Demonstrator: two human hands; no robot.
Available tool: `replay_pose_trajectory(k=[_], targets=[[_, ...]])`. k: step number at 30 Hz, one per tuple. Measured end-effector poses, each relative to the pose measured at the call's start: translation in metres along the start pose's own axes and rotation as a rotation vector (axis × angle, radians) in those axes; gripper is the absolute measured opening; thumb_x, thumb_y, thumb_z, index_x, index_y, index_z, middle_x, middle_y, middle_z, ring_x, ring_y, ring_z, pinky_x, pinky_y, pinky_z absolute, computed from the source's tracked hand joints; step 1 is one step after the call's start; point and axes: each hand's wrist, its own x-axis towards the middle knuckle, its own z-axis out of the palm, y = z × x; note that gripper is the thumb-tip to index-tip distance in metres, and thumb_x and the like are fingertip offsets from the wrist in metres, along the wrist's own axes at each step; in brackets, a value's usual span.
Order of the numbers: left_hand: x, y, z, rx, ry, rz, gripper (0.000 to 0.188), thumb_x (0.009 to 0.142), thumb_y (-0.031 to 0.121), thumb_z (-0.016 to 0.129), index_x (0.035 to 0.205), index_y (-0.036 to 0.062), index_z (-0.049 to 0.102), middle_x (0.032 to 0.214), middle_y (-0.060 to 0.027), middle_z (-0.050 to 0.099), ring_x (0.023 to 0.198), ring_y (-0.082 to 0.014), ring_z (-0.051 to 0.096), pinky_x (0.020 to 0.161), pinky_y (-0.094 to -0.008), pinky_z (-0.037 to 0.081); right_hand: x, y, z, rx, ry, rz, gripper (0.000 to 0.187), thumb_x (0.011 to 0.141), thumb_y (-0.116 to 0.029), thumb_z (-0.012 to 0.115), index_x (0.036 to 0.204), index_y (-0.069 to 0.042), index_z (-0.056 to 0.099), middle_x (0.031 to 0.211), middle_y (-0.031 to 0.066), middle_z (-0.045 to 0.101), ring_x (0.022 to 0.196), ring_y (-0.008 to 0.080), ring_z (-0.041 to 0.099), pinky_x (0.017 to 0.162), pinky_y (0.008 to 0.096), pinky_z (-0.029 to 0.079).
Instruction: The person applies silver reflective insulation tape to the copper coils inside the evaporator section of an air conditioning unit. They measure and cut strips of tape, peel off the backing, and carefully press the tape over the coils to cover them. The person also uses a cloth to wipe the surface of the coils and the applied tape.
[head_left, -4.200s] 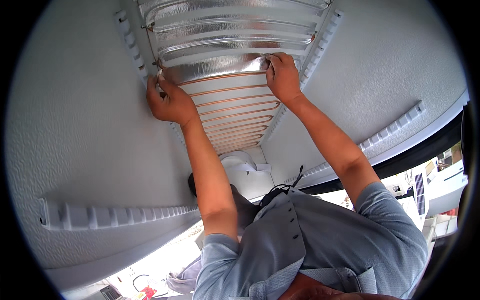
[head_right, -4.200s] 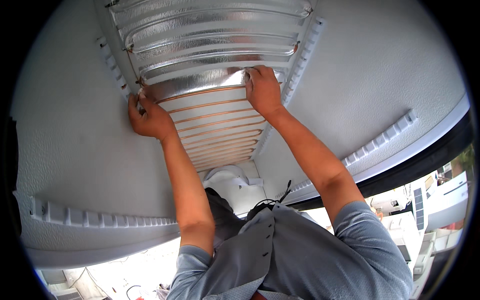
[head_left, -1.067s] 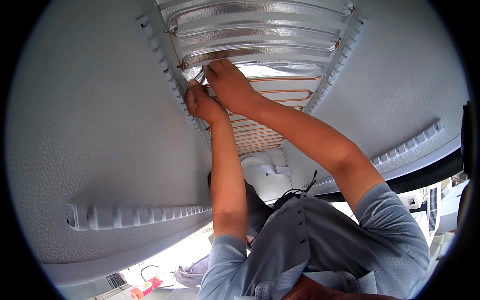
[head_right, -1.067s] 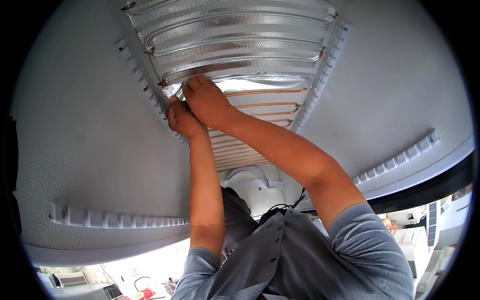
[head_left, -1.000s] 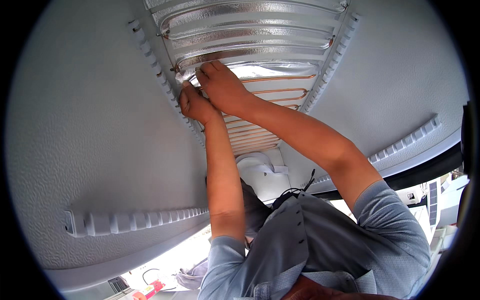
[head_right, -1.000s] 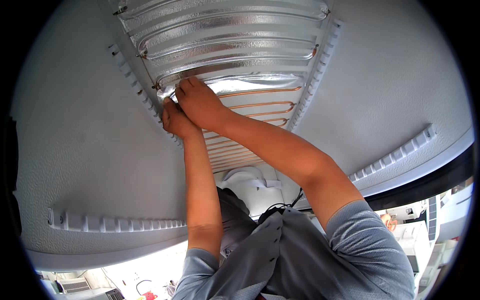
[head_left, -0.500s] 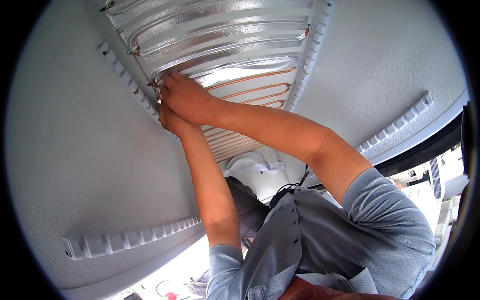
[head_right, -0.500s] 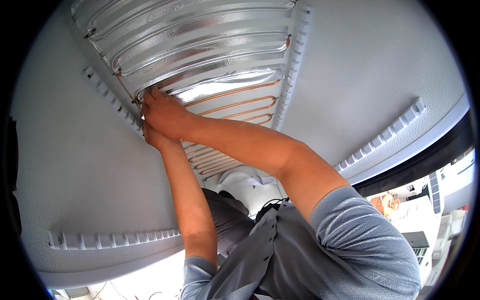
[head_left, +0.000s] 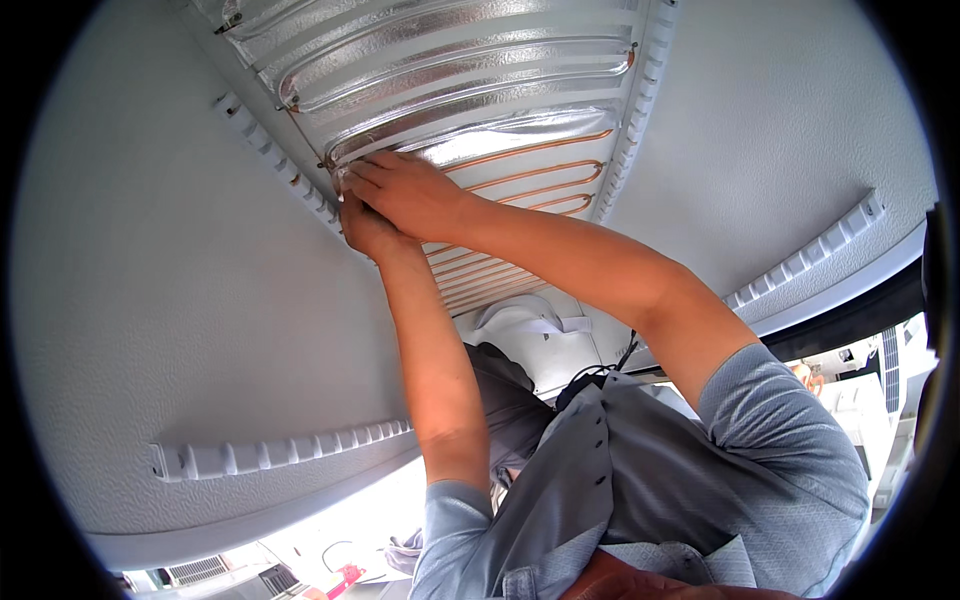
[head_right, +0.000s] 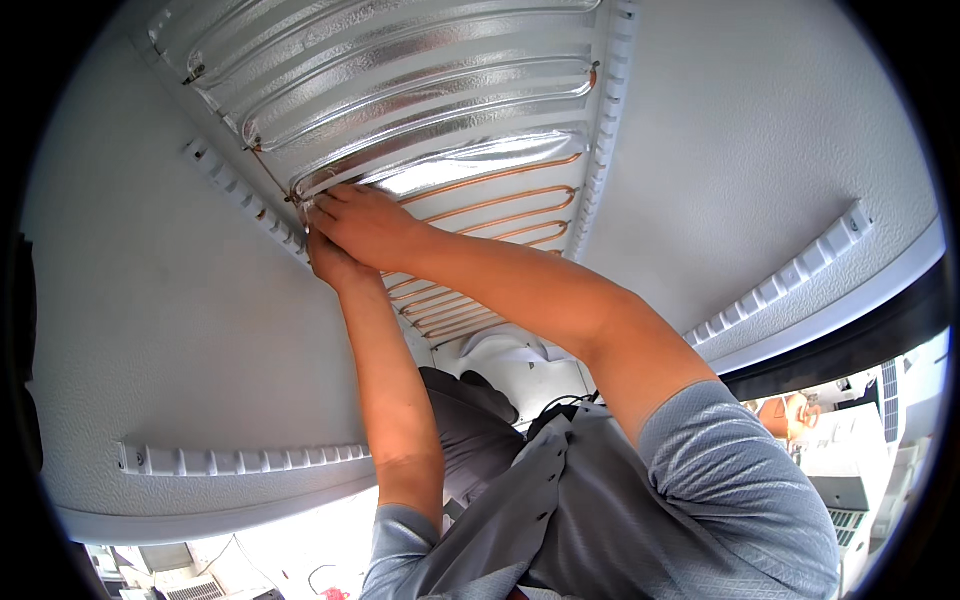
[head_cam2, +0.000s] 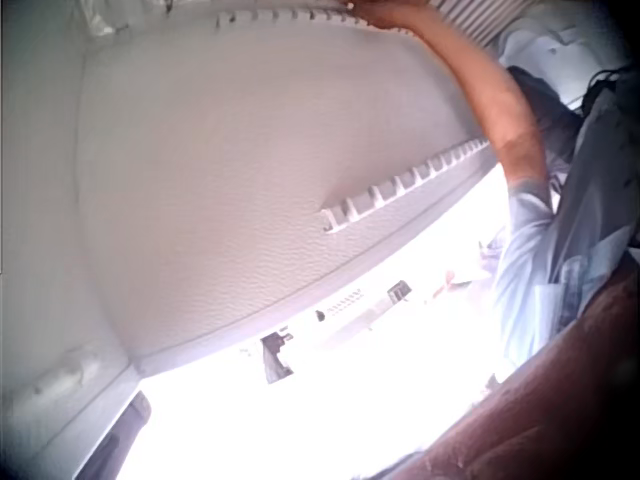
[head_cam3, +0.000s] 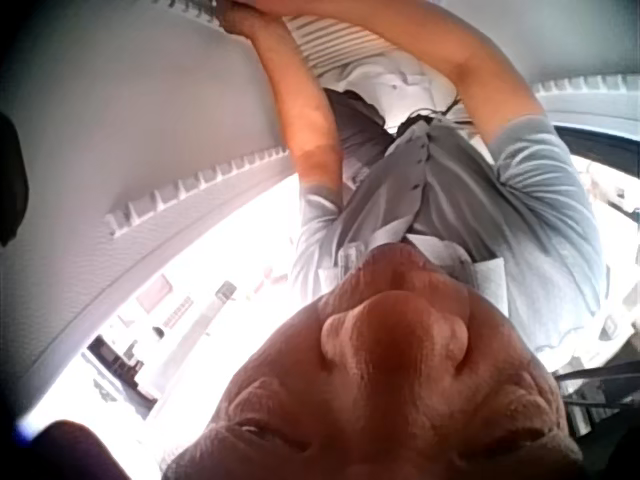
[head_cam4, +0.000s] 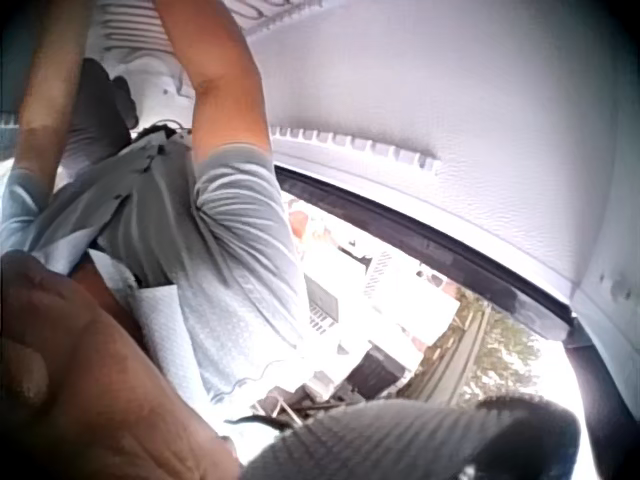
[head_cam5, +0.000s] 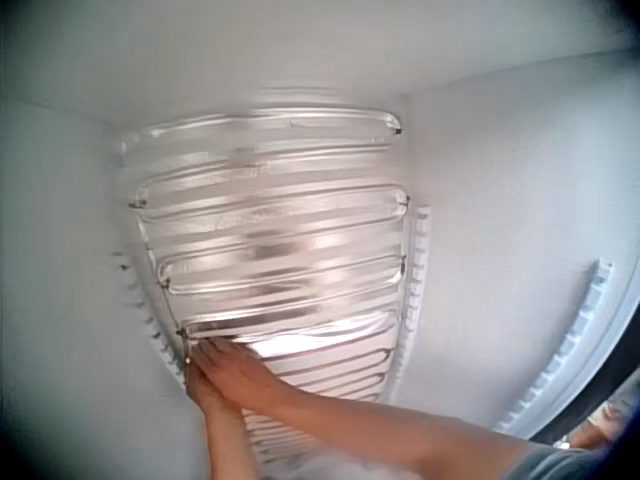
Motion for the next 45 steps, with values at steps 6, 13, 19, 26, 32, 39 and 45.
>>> replay_pose_trajectory(k=[6, 13, 19, 26, 32, 39, 45], targets=[[-0.046, -0.009, 0.007, 0.371, 0.472, 0.123, 0.020, 0.101, 0.020, 0.056, 0.101, 0.0028, 0.066, 0.106, -0.0057, 0.063, 0.098, -0.0162, 0.059, 0.081, -0.0320, 0.048, -0.025, 0.012, -0.017, -0.085, -0.037, 0.056, 0.050, 0.086, -0.007, 0.064, 0.134, 0.002, 0.059, 0.139, 0.0160, 0.060, 0.132, 0.0323, 0.052, 0.110, 0.0431, 0.045], [-0.048, 0.008, 0.030, 1.649, 0.010, 0.997, 0.027, 0.091, 0.004, 0.057, 0.114, -0.0009, 0.069, 0.117, -0.0170, 0.065, 0.109, -0.0336, 0.059, 0.098, -0.0445, 0.044, -0.042, 0.034, -0.025, -0.123, 0.067, 0.085, 0.039, 0.082, -0.006, 0.064, 0.120, 0.002, 0.066, 0.118, 0.0121, 0.064, 0.114, 0.0289, 0.057, 0.101, 0.0406, 0.050], [-0.024, 0.023, 0.046, 1.946, 0.041, 0.868, 0.027, 0.087, 0.006, 0.060, 0.111, 0.0002, 0.069, 0.122, -0.0195, 0.063, 0.115, -0.0399, 0.058, 0.094, -0.0502, 0.049, -0.023, 0.021, -0.024, -0.044, 0.019, 0.099, 0.032, 0.080, -0.007, 0.066, 0.111, 0.000, 0.068, 0.110, 0.0105, 0.064, 0.106, 0.0283, 0.058, 0.094, 0.0396, 0.052], [-0.033, 0.034, 0.049, 2.057, 0.058, 0.680, 0.037, 0.092, 0.012, 0.060, 0.128, 0.0053, 0.061, 0.130, -0.0167, 0.056, 0.119, -0.0385, 0.058, 0.088, -0.0507, 0.054, -0.029, 0.028, -0.022, -0.052, 0.106, 0.161, 0.024, 0.081, -0.008, 0.064, 0.104, -0.002, 0.068, 0.106, 0.0100, 0.063, 0.106, 0.0282, 0.059, 0.092, 0.0377, 0.053], [-0.036, 0.033, 0.057, 2.073, 0.100, 0.662, 0.038, 0.092, 0.010, 0.060, 0.129, 0.0058, 0.063, 0.131, -0.0175, 0.055, 0.118, -0.0392, 0.059, 0.088, -0.0505, 0.054, -0.074, 0.070, -0.055, -0.094, 0.156, 0.267, 0.029, 0.084, 0.002, 0.059, 0.112, 0.001, 0.069, 0.117, 0.0145, 0.065, 0.114, 0.0311, 0.059, 0.099, 0.0392, 0.051], [-0.052, 0.017, 0.066, 2.096, -0.113, 1.023, 0.035, 0.086, 0.004, 0.062, 0.120, 0.0013, 0.067, 0.123, -0.0162, 0.061, 0.111, -0.0383, 0.058, 0.093, -0.0502, 0.048, -0.118, 0.092, -0.101, -0.156, 0.311, 0.559, 0.025, 0.084, 0.001, 0.062, 0.108, 0.003, 0.070, 0.115, 0.0166, 0.066, 0.111, 0.0347, 0.060, 0.097, 0.0420, 0.051], [-0.054, -0.013, 0.081, 1.913, -0.575, 0.959, 0.035, 0.087, 0.001, 0.059, 0.121, 0.0008, 0.068, 0.123, -0.0176, 0.061, 0.113, -0.0386, 0.056, 0.097, -0.0493, 0.045, -0.107, 0.062, -0.076, -0.159, 0.288, 0.319, 0.027, 0.086, -0.003, 0.062, 0.111, 0.003, 0.071, 0.116, 0.0165, 0.066, 0.113, 0.0338, 0.060, 0.101, 0.0428, 0.050]])
